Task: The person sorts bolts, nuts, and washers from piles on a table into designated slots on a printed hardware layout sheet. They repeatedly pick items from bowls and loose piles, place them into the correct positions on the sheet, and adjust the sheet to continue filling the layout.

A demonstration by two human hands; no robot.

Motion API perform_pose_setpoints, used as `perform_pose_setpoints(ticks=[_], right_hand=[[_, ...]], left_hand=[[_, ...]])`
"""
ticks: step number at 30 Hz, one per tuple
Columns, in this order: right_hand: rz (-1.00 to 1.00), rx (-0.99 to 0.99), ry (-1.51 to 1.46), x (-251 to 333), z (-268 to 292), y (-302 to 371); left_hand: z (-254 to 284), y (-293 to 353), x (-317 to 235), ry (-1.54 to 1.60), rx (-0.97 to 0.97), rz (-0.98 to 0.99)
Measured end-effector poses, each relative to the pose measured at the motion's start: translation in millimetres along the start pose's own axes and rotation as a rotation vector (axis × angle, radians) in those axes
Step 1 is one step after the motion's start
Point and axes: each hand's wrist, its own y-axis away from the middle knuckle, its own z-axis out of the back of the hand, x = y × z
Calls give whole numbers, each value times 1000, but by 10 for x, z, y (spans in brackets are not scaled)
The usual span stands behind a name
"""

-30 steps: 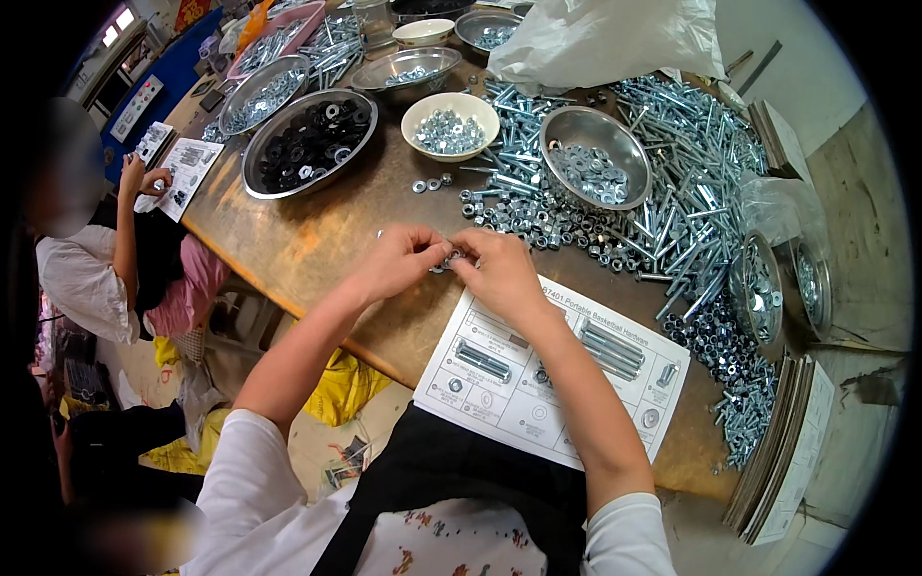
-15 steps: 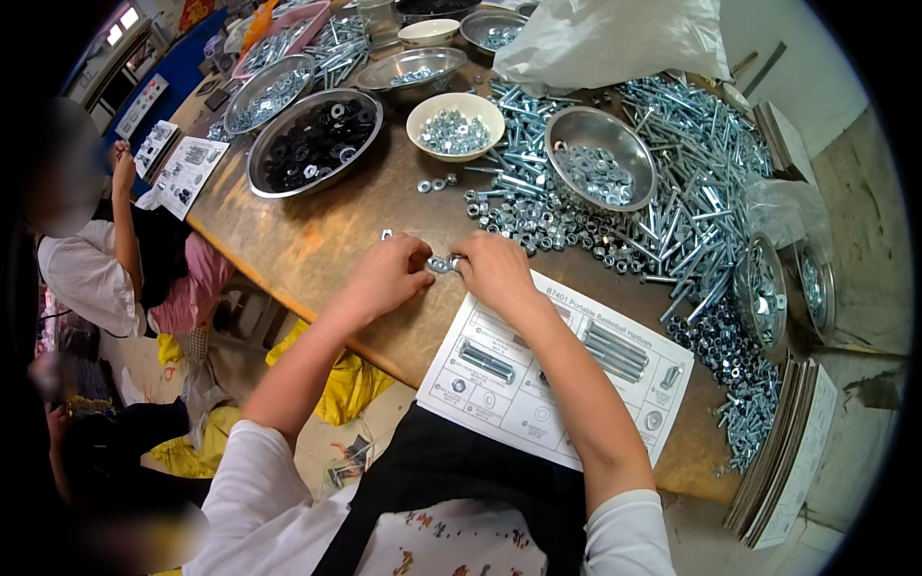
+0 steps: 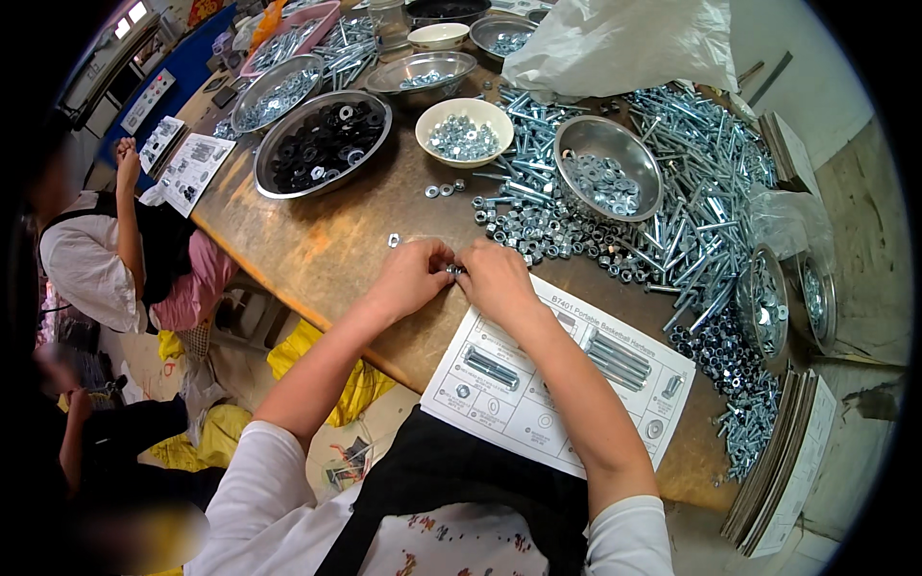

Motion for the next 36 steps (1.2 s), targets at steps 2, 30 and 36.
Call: perform_pose_setpoints(ticks=[2, 30, 36], right_hand=[[16, -7, -29, 3, -7, 9], [-316, -195, -193, 279, 445, 2398], [-284, -139, -167, 271, 375, 2384]], left_hand=[[-35, 15, 43, 52, -46, -3], [-880, 1208, -1126, 532, 453, 14], [-929, 1282, -1045, 451, 392, -39]])
